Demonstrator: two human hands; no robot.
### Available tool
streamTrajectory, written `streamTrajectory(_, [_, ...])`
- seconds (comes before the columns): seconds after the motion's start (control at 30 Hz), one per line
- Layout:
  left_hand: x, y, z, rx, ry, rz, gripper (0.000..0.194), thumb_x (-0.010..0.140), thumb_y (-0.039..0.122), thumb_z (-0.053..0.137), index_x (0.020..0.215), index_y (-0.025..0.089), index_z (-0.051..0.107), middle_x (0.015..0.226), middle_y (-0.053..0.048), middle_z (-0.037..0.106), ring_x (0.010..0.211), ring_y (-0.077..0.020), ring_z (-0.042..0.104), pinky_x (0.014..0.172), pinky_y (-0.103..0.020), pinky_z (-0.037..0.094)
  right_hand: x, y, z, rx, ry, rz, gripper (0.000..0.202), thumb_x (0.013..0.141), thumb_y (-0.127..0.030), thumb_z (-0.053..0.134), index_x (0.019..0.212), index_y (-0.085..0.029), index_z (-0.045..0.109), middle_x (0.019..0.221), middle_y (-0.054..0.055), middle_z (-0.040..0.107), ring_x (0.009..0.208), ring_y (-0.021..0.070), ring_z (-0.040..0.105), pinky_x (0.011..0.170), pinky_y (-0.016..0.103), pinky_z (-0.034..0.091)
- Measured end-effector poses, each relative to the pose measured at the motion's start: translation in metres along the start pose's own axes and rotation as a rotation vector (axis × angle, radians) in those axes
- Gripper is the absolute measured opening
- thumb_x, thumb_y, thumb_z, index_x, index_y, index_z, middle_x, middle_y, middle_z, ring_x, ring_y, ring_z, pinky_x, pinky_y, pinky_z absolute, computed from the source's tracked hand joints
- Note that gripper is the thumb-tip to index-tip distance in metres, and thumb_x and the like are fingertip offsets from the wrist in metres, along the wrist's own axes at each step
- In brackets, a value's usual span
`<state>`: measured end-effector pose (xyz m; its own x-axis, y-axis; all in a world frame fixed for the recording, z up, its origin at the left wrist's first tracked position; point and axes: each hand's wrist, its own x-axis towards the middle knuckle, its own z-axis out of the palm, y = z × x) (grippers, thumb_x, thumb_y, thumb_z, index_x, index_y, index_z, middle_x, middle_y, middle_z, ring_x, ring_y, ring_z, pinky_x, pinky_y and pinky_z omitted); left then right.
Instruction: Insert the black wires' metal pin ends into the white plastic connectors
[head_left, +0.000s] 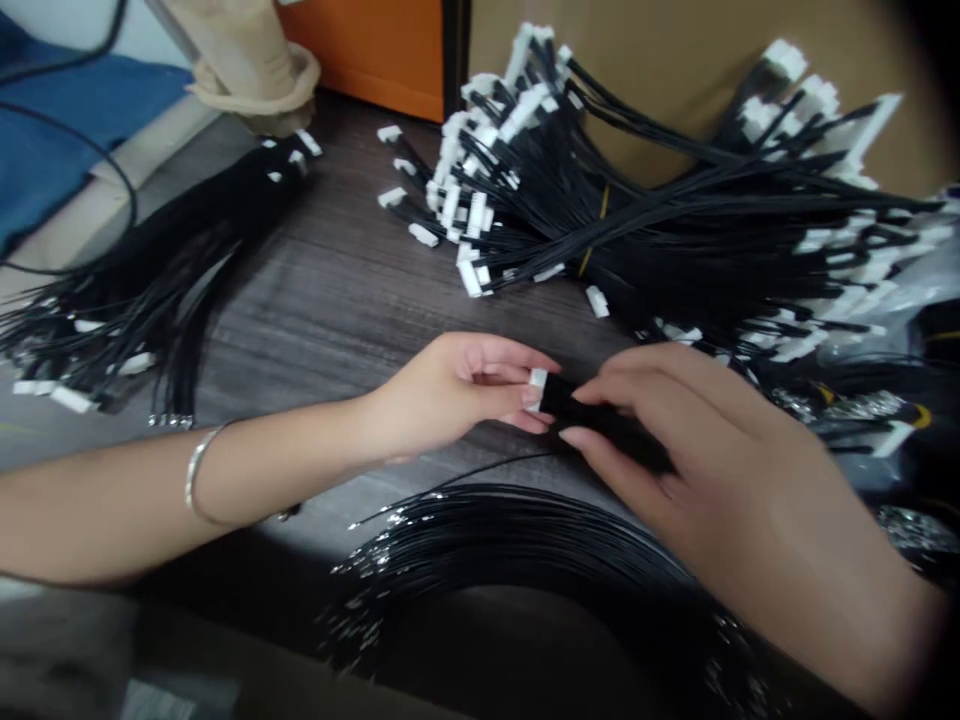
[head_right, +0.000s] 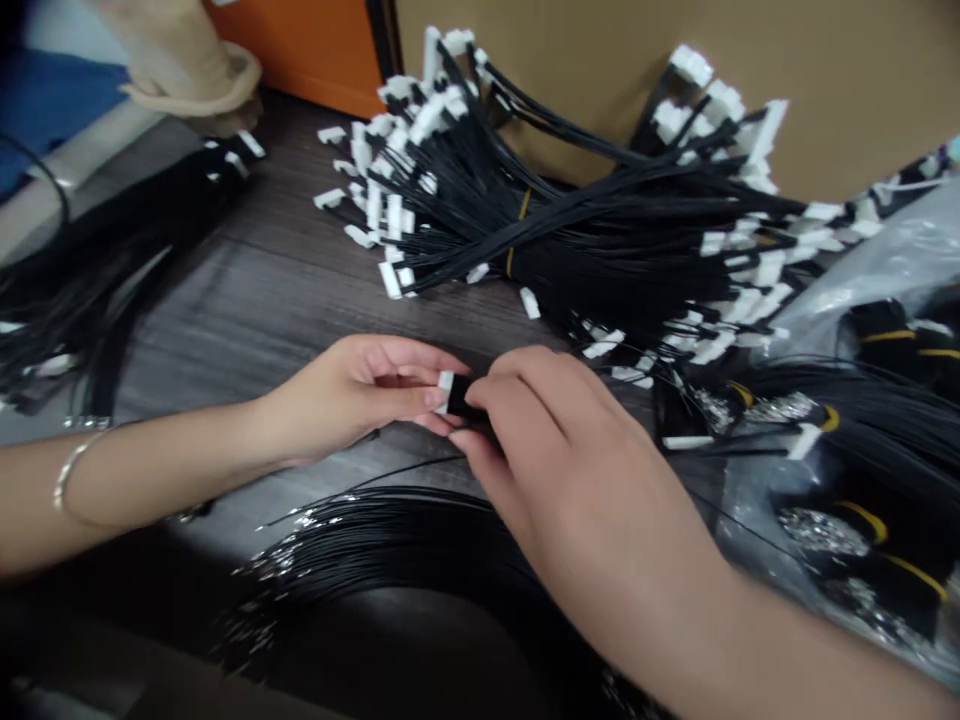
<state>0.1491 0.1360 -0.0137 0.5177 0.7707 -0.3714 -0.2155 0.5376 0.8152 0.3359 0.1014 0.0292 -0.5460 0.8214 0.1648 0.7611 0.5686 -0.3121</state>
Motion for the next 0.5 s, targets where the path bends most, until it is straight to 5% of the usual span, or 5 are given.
streamTrajectory(0.23, [0.001,0.004,-0.009,-0.141,-0.013,-0.009,0.019,0.082,0.006,0.057,0.097,0.014,0.066,0.066,0.002,0.066,0.075,-0.0116,0.070,0.071,-0.020,0.054,0.019,-0.043,0.027,0.067,-0.312,-0.327,0.016,0.081,-0.008,0.052,0.087,-0.016,0.063,0.086,0.006,0.060,0.084,0.0207,0.056,0.077,0.037,0.050])
streamTrajectory(0.5, [0.001,0.005,-0.007,-0.207,-0.014,-0.056,0.016,0.081,0.003,0.057,0.091,0.012,0.065,0.064,0.001,0.065,0.067,-0.0117,0.069,0.069,-0.023,0.053,0.027,-0.057,0.049,0.038,-0.371,-0.217,0.014,0.082,-0.006,0.050,0.082,-0.012,0.063,0.092,0.010,0.059,0.094,0.0231,0.052,0.091,0.046,0.042])
